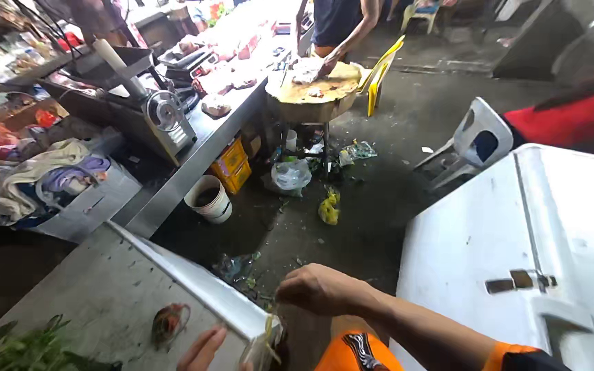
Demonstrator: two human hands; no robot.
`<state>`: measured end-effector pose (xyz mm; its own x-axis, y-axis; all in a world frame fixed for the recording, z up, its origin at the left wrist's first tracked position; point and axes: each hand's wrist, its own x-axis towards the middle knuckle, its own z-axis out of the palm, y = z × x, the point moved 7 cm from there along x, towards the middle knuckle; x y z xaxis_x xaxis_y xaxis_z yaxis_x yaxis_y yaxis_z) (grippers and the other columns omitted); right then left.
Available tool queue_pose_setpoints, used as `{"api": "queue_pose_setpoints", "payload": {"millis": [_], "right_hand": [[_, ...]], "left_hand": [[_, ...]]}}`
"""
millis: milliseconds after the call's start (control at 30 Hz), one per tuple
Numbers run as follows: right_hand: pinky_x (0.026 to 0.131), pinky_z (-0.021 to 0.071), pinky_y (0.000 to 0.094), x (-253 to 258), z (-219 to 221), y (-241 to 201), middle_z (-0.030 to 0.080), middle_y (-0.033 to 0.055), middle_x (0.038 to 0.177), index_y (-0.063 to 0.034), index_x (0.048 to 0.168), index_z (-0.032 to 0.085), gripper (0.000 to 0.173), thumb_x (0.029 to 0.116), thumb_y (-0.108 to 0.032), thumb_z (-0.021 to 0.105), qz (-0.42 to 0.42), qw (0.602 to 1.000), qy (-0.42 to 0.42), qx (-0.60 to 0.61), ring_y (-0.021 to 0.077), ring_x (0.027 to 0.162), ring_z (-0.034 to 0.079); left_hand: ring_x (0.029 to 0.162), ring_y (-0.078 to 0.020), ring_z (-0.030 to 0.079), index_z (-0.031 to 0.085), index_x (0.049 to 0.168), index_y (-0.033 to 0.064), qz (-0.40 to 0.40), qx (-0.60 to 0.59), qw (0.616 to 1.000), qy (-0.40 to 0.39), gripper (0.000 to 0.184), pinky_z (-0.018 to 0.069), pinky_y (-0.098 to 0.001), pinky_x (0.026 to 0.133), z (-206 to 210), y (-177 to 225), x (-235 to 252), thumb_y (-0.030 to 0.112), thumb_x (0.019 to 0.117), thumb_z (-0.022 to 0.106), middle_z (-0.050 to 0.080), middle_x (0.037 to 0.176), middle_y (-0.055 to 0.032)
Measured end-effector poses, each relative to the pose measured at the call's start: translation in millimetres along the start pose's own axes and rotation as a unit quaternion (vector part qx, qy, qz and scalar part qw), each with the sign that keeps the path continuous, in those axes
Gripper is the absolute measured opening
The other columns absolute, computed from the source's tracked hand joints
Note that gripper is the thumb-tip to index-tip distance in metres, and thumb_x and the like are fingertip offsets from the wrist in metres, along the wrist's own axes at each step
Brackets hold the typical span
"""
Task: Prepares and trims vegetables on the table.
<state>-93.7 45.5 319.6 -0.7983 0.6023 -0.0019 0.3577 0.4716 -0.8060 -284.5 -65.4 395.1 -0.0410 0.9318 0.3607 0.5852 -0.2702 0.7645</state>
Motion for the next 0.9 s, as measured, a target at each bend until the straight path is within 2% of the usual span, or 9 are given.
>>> {"api": "queue_pose_setpoints", "payload": {"millis": [100,200,267,333,400,600,700,767,900], "right_hand": [[0.076,0.0563,0.0539,-4,-40,37,0.072,0.0142,0.097,-0.0051,0.107,0.072,0.024,0.1061,-0.02,0.053,-0.015,1.0,-0.027,-0.005,0.0307,0.088,0.071],[0.078,0.0582,0.0484,-23,-86,76,0.072,0.0127,0.097,-0.0047,0.109,0.071,0.018,0.1034,-0.013,0.056,-0.032,0.999,0.011,0.023,0.027,0.087,0.071],[0.082,0.0591,0.0444,-34,-125,111,0.073,0.0104,0.1,-0.006,0.112,0.071,0.019,0.1043,-0.015,0.056,-0.001,0.998,0.061,0.035,0.0228,0.089,0.072],[0.081,0.0586,0.0383,-46,-157,151,0.073,0.0078,0.098,-0.0079,0.115,0.071,0.021,0.1049,-0.019,0.057,0.05,0.993,0.095,0.057,0.0173,0.085,0.07],[0.08,0.0578,0.0365,-57,-180,185,0.072,0.008,0.096,-0.0073,0.115,0.071,0.023,0.1047,-0.022,0.057,0.101,0.988,0.102,0.056,0.0164,0.083,0.068],[0.088,0.0559,0.0316,-41,-176,229,0.071,0.0087,0.106,-0.0053,0.12,0.07,0.03,0.1068,-0.026,0.053,0.173,0.966,0.116,0.152,0.0131,0.094,0.068],[0.109,0.0497,0.035,-15,-165,228,0.057,0.016,0.145,-0.0013,0.156,0.038,0.058,0.1065,-0.028,0.053,0.176,0.937,0.143,0.265,0.0173,0.127,0.06],[0.115,0.0437,0.0345,-3,-166,237,0.046,0.0178,0.156,0.0005,0.16,0.025,0.071,0.1044,-0.029,0.058,0.164,0.939,0.13,0.272,0.0178,0.138,0.052],[0.099,0.056,0.0304,6,-207,279,0.072,0.0099,0.117,0.0016,0.129,0.065,0.032,0.1025,-0.015,0.058,0.185,0.957,0.135,0.178,0.0106,0.107,0.069]], "left_hand": [[0.119,-0.0225,0.064,0.061,0.129,-0.0052,-0.005,-0.014,0.996,-0.085,0.048,0.055,-0.039,0.1,84,12,64,0.028,0.0968,0.07,0.063,0.132,-0.0225],[0.118,-0.0198,0.067,0.055,0.143,0.0019,-0.151,-0.064,0.964,-0.209,0.049,0.0536,-0.0422,0.104,198,-19,100,0.022,0.099,0.064,0.067,0.132,-0.0114],[0.087,-0.0112,0.072,0.066,0.126,0.0067,-0.235,-0.16,0.935,-0.21,0.028,0.0615,-0.0337,0.082,250,-33,114,0.021,0.1032,0.058,0.075,0.1,-0.0023],[0.059,-0.0101,0.061,0.067,0.104,0.0062,-0.288,-0.243,0.907,-0.189,0.024,0.0561,-0.0292,0.058,283,-37,125,0.023,0.1064,0.05,0.064,0.074,-0.0004],[0.053,-0.009,0.054,0.064,0.096,0.0065,-0.317,-0.297,0.889,-0.146,0.03,0.0519,-0.0269,0.054,305,-39,137,0.025,0.1085,0.044,0.056,0.066,0.0018],[0.101,-0.0161,0.067,0.063,0.113,-0.0002,-0.341,-0.366,0.866,-0.026,0.019,0.0571,-0.0331,0.092,343,-68,170,0.012,0.1057,0.051,0.067,0.113,-0.0093],[0.115,-0.0125,0.063,0.066,0.111,0.0022,-0.348,-0.449,0.823,0.005,0.017,0.0548,-0.0293,0.096,363,-79,201,0.012,0.1023,0.056,0.06,0.136,-0.0082],[0.119,-0.0114,0.061,0.067,0.111,0.0019,-0.363,-0.491,0.792,-0.01,0.017,0.0532,-0.0294,0.098,379,-85,223,0.012,0.1008,0.057,0.057,0.143,-0.0072],[0.108,-0.0153,0.067,0.067,0.112,-0.001,-0.388,-0.508,0.761,-0.109,0.017,0.0576,-0.0329,0.091,417,-101,258,0.01,0.1003,0.06,0.062,0.134,-0.0102]]}}
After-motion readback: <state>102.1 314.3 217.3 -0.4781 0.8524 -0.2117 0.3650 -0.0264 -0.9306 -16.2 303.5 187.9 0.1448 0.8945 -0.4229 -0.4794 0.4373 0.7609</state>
